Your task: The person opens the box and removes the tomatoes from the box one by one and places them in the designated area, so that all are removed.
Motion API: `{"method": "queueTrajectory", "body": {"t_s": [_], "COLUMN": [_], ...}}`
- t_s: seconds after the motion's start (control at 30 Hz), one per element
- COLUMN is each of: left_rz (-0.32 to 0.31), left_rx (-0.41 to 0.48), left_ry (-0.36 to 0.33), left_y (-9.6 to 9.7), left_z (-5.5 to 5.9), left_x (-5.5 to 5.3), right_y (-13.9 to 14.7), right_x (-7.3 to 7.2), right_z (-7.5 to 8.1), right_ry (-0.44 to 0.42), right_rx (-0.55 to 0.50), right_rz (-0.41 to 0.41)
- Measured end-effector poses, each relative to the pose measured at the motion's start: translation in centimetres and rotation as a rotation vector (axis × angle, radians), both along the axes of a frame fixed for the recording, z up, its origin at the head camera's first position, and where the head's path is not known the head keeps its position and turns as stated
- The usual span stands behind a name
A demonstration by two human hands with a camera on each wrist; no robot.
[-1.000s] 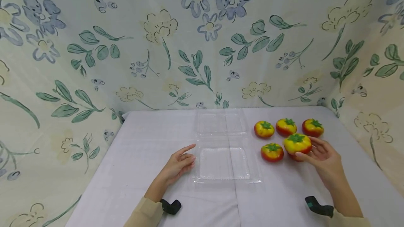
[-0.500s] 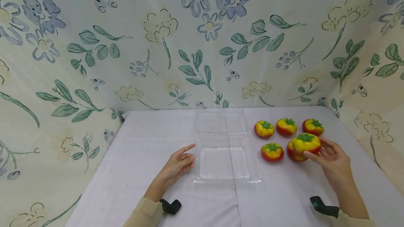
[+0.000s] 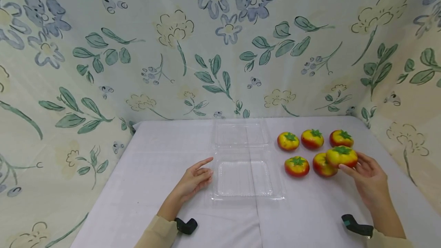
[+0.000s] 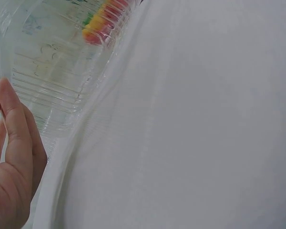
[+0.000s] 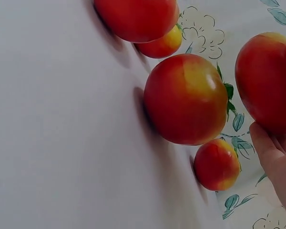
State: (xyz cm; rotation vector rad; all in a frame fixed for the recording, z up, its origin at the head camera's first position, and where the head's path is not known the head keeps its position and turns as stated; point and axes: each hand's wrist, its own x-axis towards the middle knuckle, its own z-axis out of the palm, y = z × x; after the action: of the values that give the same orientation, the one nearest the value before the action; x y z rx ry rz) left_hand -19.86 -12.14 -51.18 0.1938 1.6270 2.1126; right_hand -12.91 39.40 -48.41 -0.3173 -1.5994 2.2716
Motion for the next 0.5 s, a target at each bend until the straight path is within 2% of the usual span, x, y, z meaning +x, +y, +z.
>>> {"method": "queueTrajectory", "body": {"t_s": [0.27, 0.5], "left_rz": [-0.006, 0.001], "left_rx": [0.005, 0.004], "left_ry": [0.001, -0.007], "left_y": [0.0, 0.0], "left_z": [0.0, 0.0], "left_x": [0.1, 0.1], "right_y": [1.0, 1.5], "right_x": [-0.3, -0.5], "right_z": [-0.5, -0.7], "right_ry": [-0.034, -0.055], "right_rx": [-0.037, -0.113], "right_rz": [-0.033, -0.046]}}
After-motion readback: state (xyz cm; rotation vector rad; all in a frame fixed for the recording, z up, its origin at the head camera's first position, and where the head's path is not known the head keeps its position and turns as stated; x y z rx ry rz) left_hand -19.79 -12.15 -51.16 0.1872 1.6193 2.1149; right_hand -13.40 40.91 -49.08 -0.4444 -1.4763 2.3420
